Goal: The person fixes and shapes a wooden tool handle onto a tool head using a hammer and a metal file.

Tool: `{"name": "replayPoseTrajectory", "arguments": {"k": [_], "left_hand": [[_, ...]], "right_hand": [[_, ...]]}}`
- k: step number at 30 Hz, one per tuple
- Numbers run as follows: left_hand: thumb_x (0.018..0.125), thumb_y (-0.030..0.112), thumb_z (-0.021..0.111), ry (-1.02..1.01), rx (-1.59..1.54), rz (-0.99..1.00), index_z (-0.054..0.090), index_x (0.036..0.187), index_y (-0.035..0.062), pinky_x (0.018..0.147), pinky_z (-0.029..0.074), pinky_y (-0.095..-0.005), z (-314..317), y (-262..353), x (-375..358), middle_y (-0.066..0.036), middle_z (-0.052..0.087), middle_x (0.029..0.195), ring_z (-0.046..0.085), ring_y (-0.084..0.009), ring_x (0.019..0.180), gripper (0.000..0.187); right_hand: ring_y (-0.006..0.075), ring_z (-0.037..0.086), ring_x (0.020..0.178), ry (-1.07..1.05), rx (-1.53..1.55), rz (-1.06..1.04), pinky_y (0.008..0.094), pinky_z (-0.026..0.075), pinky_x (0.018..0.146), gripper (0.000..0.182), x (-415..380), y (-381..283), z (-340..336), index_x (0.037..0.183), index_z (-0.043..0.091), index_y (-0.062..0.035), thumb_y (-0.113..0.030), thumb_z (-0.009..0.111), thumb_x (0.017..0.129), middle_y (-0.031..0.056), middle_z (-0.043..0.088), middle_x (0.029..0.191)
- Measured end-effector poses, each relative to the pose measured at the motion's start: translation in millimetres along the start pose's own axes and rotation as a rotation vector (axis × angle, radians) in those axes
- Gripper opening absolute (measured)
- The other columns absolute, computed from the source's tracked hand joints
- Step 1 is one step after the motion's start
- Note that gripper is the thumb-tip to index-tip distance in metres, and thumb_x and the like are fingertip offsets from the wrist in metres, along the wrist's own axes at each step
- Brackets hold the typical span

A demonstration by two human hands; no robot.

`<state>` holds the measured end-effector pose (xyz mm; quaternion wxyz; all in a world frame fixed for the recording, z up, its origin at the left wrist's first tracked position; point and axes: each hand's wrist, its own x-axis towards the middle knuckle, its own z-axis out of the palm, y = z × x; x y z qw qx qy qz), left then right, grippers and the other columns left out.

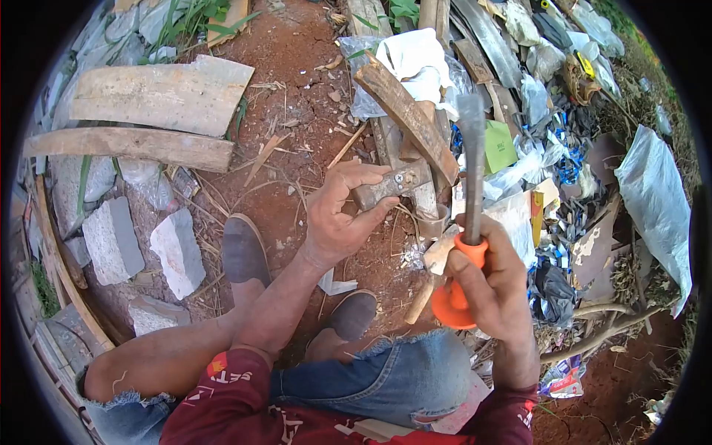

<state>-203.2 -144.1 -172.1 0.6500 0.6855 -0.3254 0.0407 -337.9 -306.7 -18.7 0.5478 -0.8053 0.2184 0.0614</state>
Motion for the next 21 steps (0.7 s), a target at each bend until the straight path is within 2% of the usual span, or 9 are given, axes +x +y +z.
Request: {"name": "replayPoseTrajectory", "arguments": {"k": [4,5,6,10,14,15,16,18,21], "left_hand": [[0.079,0.007,0.085,0.048,-0.102,-0.102,0.062,0.106,0.0033,0.088,0.055,-0.0378,7,2,0,-0.014,0.073,0.109,0.070,-0.0277,0.102,0.036],[0.079,0.007,0.085,0.052,-0.088,-0.093,0.062,0.106,0.0035,0.089,0.055,-0.0381,6,0,0,-0.015,0.073,0.109,0.070,-0.0275,0.102,0.035],[0.079,0.007,0.085,0.054,-0.072,-0.086,0.062,0.106,0.0037,0.089,0.055,-0.0384,6,0,-2,-0.015,0.073,0.109,0.070,-0.0274,0.103,0.035],[0.079,0.006,0.085,0.062,-0.059,-0.057,0.062,0.107,0.0032,0.087,0.056,-0.0371,-1,-4,2,-0.017,0.072,0.110,0.070,-0.0266,0.102,0.036],[0.079,0.004,0.084,0.075,-0.062,-0.097,0.061,0.108,0.0016,0.083,0.058,-0.0347,3,-1,2,-0.018,0.072,0.110,0.072,-0.0248,0.099,0.037],[0.079,0.005,0.084,0.067,-0.079,-0.100,0.061,0.108,0.0015,0.083,0.058,-0.0344,4,-1,3,-0.018,0.072,0.110,0.072,-0.0245,0.099,0.037],[0.079,0.005,0.085,0.058,-0.095,-0.107,0.061,0.108,0.0015,0.083,0.058,-0.0342,4,-1,2,-0.018,0.072,0.110,0.072,-0.0242,0.099,0.037],[0.079,0.005,0.085,0.043,-0.063,-0.076,0.062,0.108,0.0016,0.083,0.058,-0.0339,5,2,1,-0.018,0.072,0.110,0.072,-0.0242,0.099,0.037],[0.080,0.005,0.084,0.031,-0.040,-0.063,0.062,0.109,0.0012,0.084,0.057,-0.0331,3,-2,6,-0.018,0.072,0.112,0.071,-0.0231,0.101,0.037]], "right_hand": [[0.0120,0.060,0.075,0.454,0.075,-0.601,0.0294,0.052,0.070,0.038,10,12,15,0.137,0.037,0.0042,-0.009,0.051,0.104,0.0104,0.061,0.093],[0.0146,0.062,0.074,0.411,0.002,-0.536,0.0305,0.052,0.067,0.038,12,39,22,0.134,0.040,0.0044,-0.011,0.054,0.103,0.0106,0.062,0.090],[0.0166,0.064,0.078,0.152,-0.399,-0.217,0.0308,0.051,0.068,0.036,13,19,17,0.130,0.044,0.0045,-0.012,0.057,0.101,0.0100,0.063,0.089],[0.0149,0.063,0.075,-0.043,0.006,0.057,0.0290,0.049,0.067,0.037,9,4,-5,0.130,0.048,0.0046,-0.016,0.060,0.101,0.0071,0.061,0.086],[0.0135,0.060,0.068,0.513,0.066,-0.496,0.0276,0.051,0.065,0.040,12,-2,18,0.138,0.036,0.0037,-0.021,0.045,0.107,0.0090,0.061,0.084],[0.0146,0.061,0.069,0.471,-0.057,-0.636,0.0303,0.051,0.065,0.040,20,22,22,0.138,0.033,0.0035,-0.019,0.046,0.107,0.0100,0.061,0.083],[0.0155,0.061,0.069,0.335,-0.423,-0.436,0.0328,0.052,0.066,0.038,19,30,25,0.134,0.039,0.0039,-0.018,0.050,0.106,0.0110,0.062,0.083],[0.0304,0.064,0.077,-0.237,-0.471,0.078,0.0357,0.052,0.070,0.042,27,27,13,0.127,0.049,0.0106,-0.013,0.065,0.095,0.0172,0.061,0.092],[0.0219,0.065,0.080,-0.009,-0.269,-0.102,0.0334,0.052,0.072,0.042,9,-4,3,0.132,0.047,0.0086,-0.013,0.062,0.099,0.0131,0.062,0.095]]}}
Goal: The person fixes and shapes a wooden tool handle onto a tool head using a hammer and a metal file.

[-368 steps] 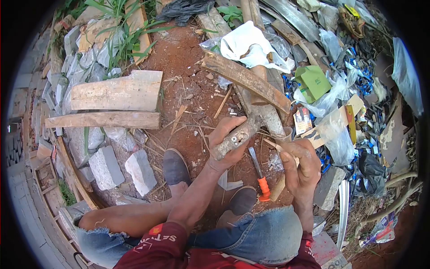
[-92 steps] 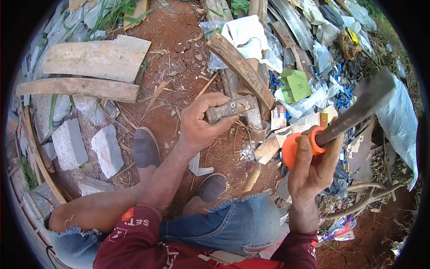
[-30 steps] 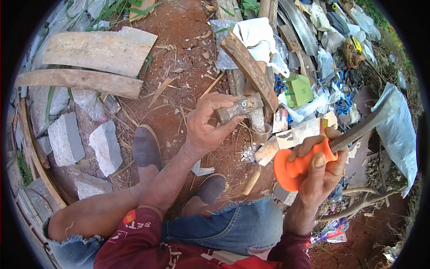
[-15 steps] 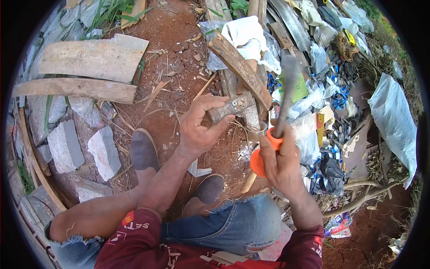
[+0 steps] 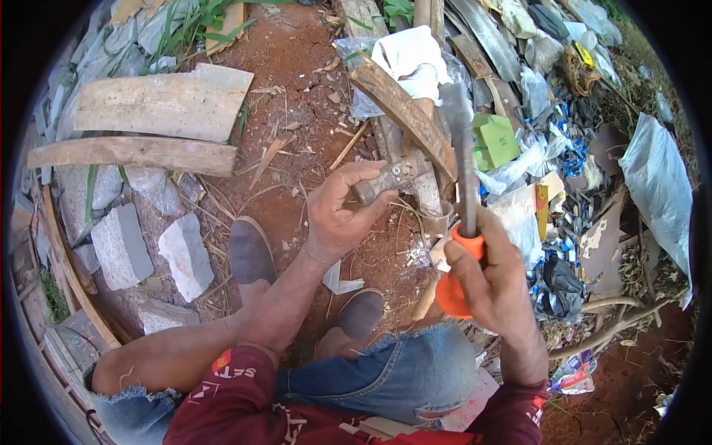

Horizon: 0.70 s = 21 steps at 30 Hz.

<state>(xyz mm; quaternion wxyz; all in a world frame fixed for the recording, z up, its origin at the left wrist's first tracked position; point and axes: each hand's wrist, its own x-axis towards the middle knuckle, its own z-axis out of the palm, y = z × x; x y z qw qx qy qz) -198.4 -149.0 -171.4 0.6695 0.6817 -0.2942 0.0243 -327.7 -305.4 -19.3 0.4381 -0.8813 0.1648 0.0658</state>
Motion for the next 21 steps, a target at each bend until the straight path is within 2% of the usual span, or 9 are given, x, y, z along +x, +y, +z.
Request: {"name": "replayPoseTrajectory", "arguments": {"k": [2,3,4,5,7,12,14,17,21], "left_hand": [[0.080,0.006,0.085,0.004,-0.005,-0.015,0.061,0.111,0.0011,0.086,0.057,-0.0329,2,2,-10,-0.018,0.072,0.112,0.071,-0.0224,0.104,0.039],[0.080,0.006,0.085,0.011,-0.015,-0.008,0.061,0.111,0.0011,0.086,0.057,-0.0329,3,3,-9,-0.018,0.072,0.112,0.071,-0.0224,0.104,0.039],[0.079,0.006,0.085,0.019,0.001,0.004,0.062,0.109,0.0014,0.084,0.058,-0.0335,3,4,-7,-0.017,0.073,0.110,0.071,-0.0239,0.101,0.038],[0.078,0.006,0.085,0.026,0.021,0.013,0.063,0.106,0.0017,0.082,0.058,-0.0341,3,6,-6,-0.017,0.073,0.108,0.072,-0.0255,0.098,0.037],[0.078,0.007,0.086,0.028,0.020,0.034,0.063,0.106,0.0017,0.081,0.058,-0.0344,3,3,-8,-0.017,0.073,0.108,0.072,-0.0257,0.098,0.037],[0.076,0.008,0.087,0.018,0.053,0.030,0.064,0.106,0.0021,0.081,0.059,-0.0357,2,4,-11,-0.016,0.073,0.106,0.073,-0.0265,0.095,0.038],[0.076,0.008,0.087,0.024,0.046,0.056,0.064,0.106,0.0020,0.080,0.059,-0.0358,3,1,-10,-0.016,0.073,0.106,0.073,-0.0266,0.094,0.038],[0.076,0.008,0.087,0.026,0.063,0.099,0.064,0.106,0.0014,0.080,0.059,-0.0357,4,1,-9,-0.016,0.073,0.106,0.073,-0.0266,0.094,0.039],[0.076,0.007,0.087,0.000,0.069,0.089,0.063,0.106,0.0000,0.078,0.060,-0.0349,1,2,-10,-0.018,0.072,0.107,0.073,-0.0275,0.096,0.039]], "right_hand": [[0.0145,0.063,0.078,0.333,0.341,-0.029,0.0310,0.052,0.073,0.043,-15,-17,-3,0.136,0.043,0.0063,-0.015,0.058,0.102,0.0081,0.061,0.092],[0.0129,0.061,0.076,0.473,0.534,-0.243,0.0299,0.052,0.072,0.043,-7,-5,13,0.136,0.041,0.0052,-0.015,0.058,0.102,0.0063,0.058,0.090],[0.0174,0.064,0.074,0.441,0.324,-0.188,0.0326,0.053,0.070,0.043,-6,22,26,0.134,0.041,0.0049,-0.016,0.059,0.101,0.0091,0.060,0.087],[0.0218,0.066,0.073,0.406,0.118,-0.129,0.0352,0.053,0.068,0.043,-4,39,32,0.133,0.042,0.0046,-0.017,0.061,0.100,0.0119,0.061,0.084],[0.0457,0.067,0.081,-0.236,-0.152,0.123,0.0468,0.053,0.069,0.044,10,33,14,0.129,0.048,0.0035,-0.015,0.066,0.093,0.0248,0.063,0.074],[0.0161,0.061,0.075,0.253,0.187,-0.073,0.0308,0.052,0.069,0.043,-13,-7,1,0.137,0.042,0.0061,-0.012,0.058,0.102,0.0083,0.060,0.090],[0.0213,0.062,0.070,0.433,0.118,-0.265,0.0323,0.053,0.067,0.043,-10,36,34,0.137,0.041,0.0047,-0.012,0.058,0.101,0.0091,0.060,0.089],[0.0407,0.067,0.070,-0.137,-0.205,0.035,0.0450,0.054,0.062,0.047,5,38,31,0.133,0.047,0.0043,-0.012,0.067,0.093,0.0216,0.063,0.083],[0.0195,0.066,0.071,0.151,0.140,0.003,0.0319,0.053,0.064,0.041,-9,5,10,0.133,0.047,0.0067,-0.013,0.060,0.100,0.0116,0.063,0.083]]}}
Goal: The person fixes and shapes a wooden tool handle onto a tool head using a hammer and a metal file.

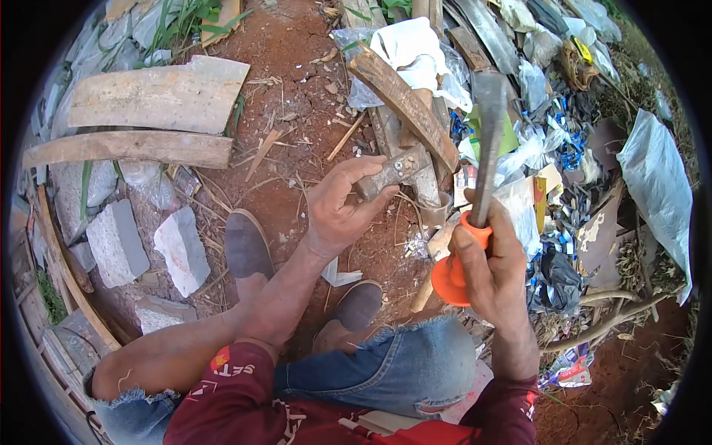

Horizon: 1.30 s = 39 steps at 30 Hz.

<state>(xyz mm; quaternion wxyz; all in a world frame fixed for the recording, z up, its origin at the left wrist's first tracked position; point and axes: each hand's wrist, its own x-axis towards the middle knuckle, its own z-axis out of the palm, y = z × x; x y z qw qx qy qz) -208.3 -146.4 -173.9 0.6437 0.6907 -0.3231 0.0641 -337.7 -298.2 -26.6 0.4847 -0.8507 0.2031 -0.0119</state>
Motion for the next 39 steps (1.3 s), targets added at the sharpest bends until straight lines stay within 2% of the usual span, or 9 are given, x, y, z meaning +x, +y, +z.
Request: {"name": "replayPoseTrajectory", "arguments": {"k": [4,8,13,16,22,26,32,36,39], "left_hand": [[0.076,0.006,0.087,0.017,-0.002,0.051,0.063,0.107,0.0000,0.078,0.060,-0.0347,5,0,0,-0.019,0.071,0.107,0.073,-0.0283,0.095,0.039],[0.075,0.006,0.087,-0.004,0.015,0.064,0.063,0.106,0.0002,0.078,0.060,-0.0348,6,-4,7,-0.019,0.072,0.107,0.073,-0.0284,0.095,0.039],[0.075,0.006,0.087,0.002,0.004,0.029,0.065,0.104,0.0005,0.079,0.059,-0.0352,5,0,0,-0.018,0.072,0.106,0.073,-0.0286,0.096,0.037],[0.074,0.006,0.087,-0.006,0.021,0.019,0.065,0.104,0.0005,0.080,0.059,-0.0356,4,4,-5,-0.018,0.073,0.106,0.073,-0.0287,0.097,0.037],[0.073,0.005,0.088,0.031,0.028,0.035,0.066,0.103,0.0015,0.081,0.059,-0.0359,6,-2,-1,-0.017,0.073,0.105,0.073,-0.0286,0.096,0.037],[0.073,0.005,0.088,0.002,0.040,0.019,0.067,0.103,0.0008,0.082,0.059,-0.0360,2,5,-7,-0.017,0.073,0.104,0.073,-0.0286,0.097,0.037],[0.073,0.005,0.088,0.022,0.038,0.064,0.065,0.104,0.0005,0.081,0.059,-0.0356,6,-3,-2,-0.018,0.072,0.105,0.073,-0.0291,0.096,0.039],[0.073,0.004,0.088,-0.011,0.020,0.060,0.065,0.103,-0.0003,0.081,0.059,-0.0355,5,5,-10,-0.019,0.072,0.107,0.072,-0.0292,0.097,0.038],[0.073,0.004,0.088,0.001,0.034,0.046,0.065,0.103,0.0003,0.081,0.059,-0.0354,6,0,-10,-0.019,0.072,0.108,0.072,-0.0291,0.098,0.038]], "right_hand": [[0.0224,0.067,0.073,0.253,-0.098,-0.159,0.0343,0.053,0.067,0.045,2,25,33,0.136,0.044,0.0075,-0.016,0.060,0.101,0.0100,0.063,0.081],[0.0345,0.072,0.077,-0.208,-0.249,-0.038,0.0397,0.056,0.069,0.048,4,21,7,0.134,0.048,0.0051,-0.012,0.067,0.094,0.0199,0.067,0.083],[0.0183,0.068,0.080,0.335,0.178,-0.174,0.0326,0.053,0.068,0.042,-1,31,26,0.135,0.045,0.0059,-0.008,0.062,0.098,0.0179,0.063,0.090],[0.0197,0.066,0.070,-0.367,-0.320,0.174,0.0332,0.053,0.064,0.039,14,36,9,0.131,0.047,0.0063,-0.011,0.062,0.099,0.0134,0.061,0.079],[0.0120,0.061,0.069,0.351,0.118,-0.213,0.0308,0.050,0.061,0.044,1,15,9,0.137,0.042,0.0064,-0.012,0.059,0.101,0.0063,0.060,0.077],[0.0140,0.064,0.063,-0.373,-0.351,0.227,0.0302,0.049,0.056,0.040,20,27,5,0.130,0.047,0.0052,-0.017,0.062,0.100,0.0131,0.060,0.074],[0.0090,0.057,0.064,0.377,0.106,-0.199,0.0260,0.047,0.059,0.033,11,5,10,0.130,0.046,0.0030,-0.021,0.047,0.108,0.0048,0.058,0.073],[0.0111,0.062,0.064,-0.361,-0.499,0.171,0.0276,0.049,0.056,0.036,23,28,5,0.127,0.048,0.0050,-0.019,0.059,0.102,0.0062,0.060,0.072],[0.0094,0.061,0.066,-0.059,0.126,0.188,0.0268,0.049,0.058,0.034,9,-10,-14,0.125,0.051,0.0051,-0.020,0.058,0.104,0.0050,0.060,0.072]]}}
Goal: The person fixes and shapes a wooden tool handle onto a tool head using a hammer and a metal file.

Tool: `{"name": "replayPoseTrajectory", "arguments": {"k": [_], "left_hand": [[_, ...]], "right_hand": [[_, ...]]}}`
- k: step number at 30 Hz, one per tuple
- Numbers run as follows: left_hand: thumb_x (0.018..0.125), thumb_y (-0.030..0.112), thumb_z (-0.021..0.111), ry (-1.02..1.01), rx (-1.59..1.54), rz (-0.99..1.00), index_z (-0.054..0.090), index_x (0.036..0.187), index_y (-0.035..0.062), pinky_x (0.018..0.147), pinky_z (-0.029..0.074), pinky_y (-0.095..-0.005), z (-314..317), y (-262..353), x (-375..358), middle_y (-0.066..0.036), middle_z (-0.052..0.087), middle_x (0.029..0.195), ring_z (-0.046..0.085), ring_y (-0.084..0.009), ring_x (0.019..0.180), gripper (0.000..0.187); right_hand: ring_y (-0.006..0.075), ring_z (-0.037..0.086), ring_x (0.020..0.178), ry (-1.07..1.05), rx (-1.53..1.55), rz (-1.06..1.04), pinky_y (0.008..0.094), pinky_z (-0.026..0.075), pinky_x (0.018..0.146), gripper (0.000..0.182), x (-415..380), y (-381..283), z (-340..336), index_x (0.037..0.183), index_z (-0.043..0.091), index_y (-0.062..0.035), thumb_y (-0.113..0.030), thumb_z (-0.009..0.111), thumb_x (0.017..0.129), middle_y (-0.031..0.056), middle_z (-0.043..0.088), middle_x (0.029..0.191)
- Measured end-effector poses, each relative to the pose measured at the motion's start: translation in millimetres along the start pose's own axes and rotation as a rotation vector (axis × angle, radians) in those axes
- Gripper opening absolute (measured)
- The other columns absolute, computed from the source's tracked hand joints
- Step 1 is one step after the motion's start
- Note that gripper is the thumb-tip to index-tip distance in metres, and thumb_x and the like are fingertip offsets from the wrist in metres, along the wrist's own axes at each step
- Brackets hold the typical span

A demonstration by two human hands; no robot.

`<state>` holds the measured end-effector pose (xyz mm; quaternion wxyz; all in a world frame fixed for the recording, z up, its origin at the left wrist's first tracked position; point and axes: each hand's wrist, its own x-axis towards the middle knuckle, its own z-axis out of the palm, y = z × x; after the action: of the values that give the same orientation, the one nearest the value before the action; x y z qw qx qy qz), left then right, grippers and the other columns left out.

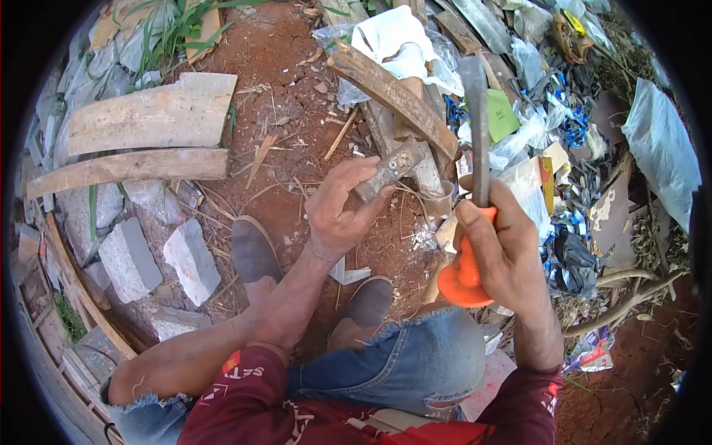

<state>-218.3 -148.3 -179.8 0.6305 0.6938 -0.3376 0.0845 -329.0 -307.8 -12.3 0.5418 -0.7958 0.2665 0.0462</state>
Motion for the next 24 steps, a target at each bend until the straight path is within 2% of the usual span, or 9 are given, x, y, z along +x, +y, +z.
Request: {"name": "replayPoseTrajectory", "arguments": {"k": [3,4,7,11,13,17,20,22,24], "left_hand": [[0.073,0.004,0.088,0.001,0.001,0.036,0.065,0.104,0.0008,0.081,0.059,-0.0352,3,-2,6,-0.019,0.072,0.108,0.072,-0.0295,0.098,0.039],[0.073,0.004,0.088,0.003,-0.005,0.036,0.065,0.104,0.0007,0.081,0.059,-0.0352,2,-2,5,-0.019,0.072,0.108,0.072,-0.0294,0.098,0.039],[0.073,0.004,0.088,0.002,-0.020,0.024,0.065,0.104,0.0007,0.081,0.059,-0.0351,-1,2,-3,-0.019,0.072,0.107,0.072,-0.0293,0.098,0.039],[0.073,0.005,0.088,0.008,0.016,0.013,0.064,0.105,0.0008,0.080,0.059,-0.0353,-2,0,3,-0.020,0.072,0.107,0.072,-0.0299,0.097,0.040],[0.073,0.004,0.088,0.014,0.001,0.037,0.064,0.105,0.0008,0.080,0.059,-0.0358,1,-3,5,-0.020,0.072,0.107,0.072,-0.0306,0.097,0.039],[0.079,0.008,0.085,-0.013,-0.021,0.078,0.060,0.113,0.0012,0.084,0.058,-0.0360,0,-8,-2,-0.020,0.071,0.108,0.071,-0.0290,0.097,0.043],[0.085,0.016,0.081,0.071,-0.313,-0.032,0.052,0.123,0.0023,0.088,0.056,-0.0358,10,-25,-13,-0.019,0.068,0.112,0.069,-0.0248,0.098,0.051],[0.085,0.025,0.081,-0.133,-0.476,-0.382,0.043,0.134,0.0042,0.084,0.055,-0.0363,12,-35,-23,-0.020,0.063,0.114,0.063,-0.0211,0.108,0.065],[0.082,0.033,0.080,-0.301,-0.173,-0.409,0.048,0.136,0.0051,0.091,0.048,-0.0360,17,-52,-25,-0.015,0.063,0.116,0.064,-0.0240,0.104,0.068]], "right_hand": [[0.0074,0.060,0.066,0.358,0.052,-0.343,0.0267,0.049,0.059,0.035,0,23,20,0.129,0.048,0.0037,-0.018,0.058,0.103,0.0023,0.060,0.073],[0.0089,0.061,0.063,0.301,0.088,-0.255,0.0276,0.049,0.057,0.035,3,48,32,0.126,0.047,0.0039,-0.018,0.060,0.102,0.0040,0.060,0.072],[0.0114,0.061,0.058,-0.175,-0.585,-0.049,0.0291,0.048,0.055,0.030,21,47,17,0.118,0.051,0.0038,-0.019,0.061,0.101,0.0083,0.060,0.069],[0.0103,0.060,0.062,0.126,0.100,-0.084,0.0288,0.048,0.056,0.028,-4,5,10,0.117,0.052,0.0025,-0.019,0.061,0.101,0.0066,0.060,0.070],[0.0154,0.063,0.063,0.278,0.060,-0.277,0.0303,0.049,0.058,0.029,1,29,29,0.119,0.052,0.0022,-0.018,0.061,0.101,0.0085,0.060,0.070],[0.0305,0.067,0.067,-0.057,-0.530,-0.170,0.0368,0.052,0.061,0.028,16,62,36,0.114,0.053,0.0009,-0.016,0.066,0.096,0.0143,0.061,0.073],[0.0182,0.063,0.068,0.068,-0.103,-0.001,0.0339,0.051,0.063,0.030,-5,54,36,0.109,0.057,-0.0016,-0.019,0.074,0.091,0.0110,0.062,0.076],[0.0107,0.055,0.072,0.187,-0.006,0.104,0.0299,0.048,0.065,0.025,-12,70,46,0.104,0.057,-0.0018,-0.014,0.073,0.089,0.0031,0.058,0.078],[0.0138,0.053,0.072,0.237,0.094,0.158,0.0304,0.047,0.068,0.015,-12,134,55,0.099,0.057,-0.0016,-0.003,0.063,0.085,0.0040,0.055,0.080]]}}
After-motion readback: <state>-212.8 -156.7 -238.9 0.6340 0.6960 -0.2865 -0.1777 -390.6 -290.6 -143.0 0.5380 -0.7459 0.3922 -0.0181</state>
